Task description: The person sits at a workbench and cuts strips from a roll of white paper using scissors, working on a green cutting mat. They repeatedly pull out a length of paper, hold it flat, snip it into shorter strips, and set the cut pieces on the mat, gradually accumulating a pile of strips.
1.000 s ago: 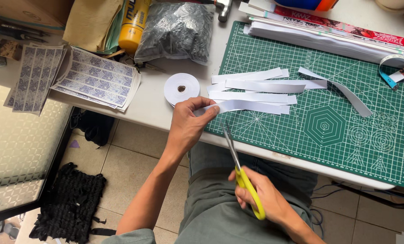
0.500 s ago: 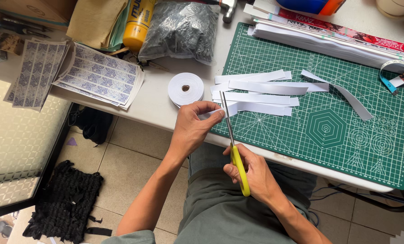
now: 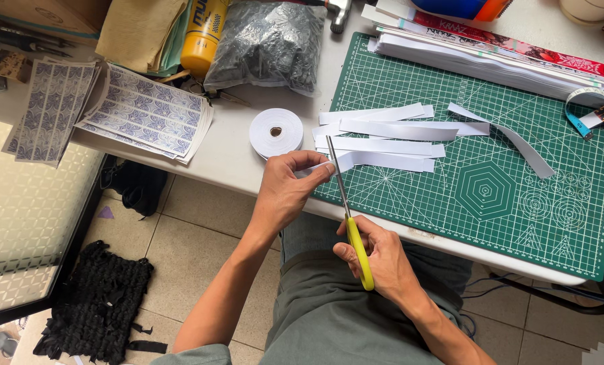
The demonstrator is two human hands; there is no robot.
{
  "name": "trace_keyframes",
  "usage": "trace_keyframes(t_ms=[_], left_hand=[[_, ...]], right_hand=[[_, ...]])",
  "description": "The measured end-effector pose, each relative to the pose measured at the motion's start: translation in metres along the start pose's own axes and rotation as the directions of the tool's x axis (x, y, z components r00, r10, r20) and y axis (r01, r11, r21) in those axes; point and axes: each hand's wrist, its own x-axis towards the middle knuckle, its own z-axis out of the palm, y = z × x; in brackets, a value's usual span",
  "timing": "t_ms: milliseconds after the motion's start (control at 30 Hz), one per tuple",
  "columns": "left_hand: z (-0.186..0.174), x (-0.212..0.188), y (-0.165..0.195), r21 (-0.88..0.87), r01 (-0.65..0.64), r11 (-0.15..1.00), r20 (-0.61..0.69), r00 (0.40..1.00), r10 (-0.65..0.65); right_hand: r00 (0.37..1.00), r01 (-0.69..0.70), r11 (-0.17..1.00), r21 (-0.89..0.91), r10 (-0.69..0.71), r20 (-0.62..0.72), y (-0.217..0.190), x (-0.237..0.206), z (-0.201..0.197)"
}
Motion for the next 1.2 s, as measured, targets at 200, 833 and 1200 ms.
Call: trace_keyframes(t_ms=[200,833,1200], left_hand=[[-0.001,0.001,-0.001,-0.031,0.008,0.999,0.017,1.000,-0.008],[-0.005,0.000,-0.002,0.022,0.028,0.999,0.055,0.998,-0.029],[-0.014,-0.011,0.011,0.270,-0.304,0.914,0.150,0.951,0.272]], right_hand=[[0.999,-0.036,0.999,-0.005,0.036,-0.007,0.001,0.000,-0.002],[0.999,0.018,0.997,0.081,-0.015,-0.039,-0.001,-0.003,-0.012],[0.932,0.224,0.938,-0.266,-0.286,-0.224,-0.069,0.036,-0.027]])
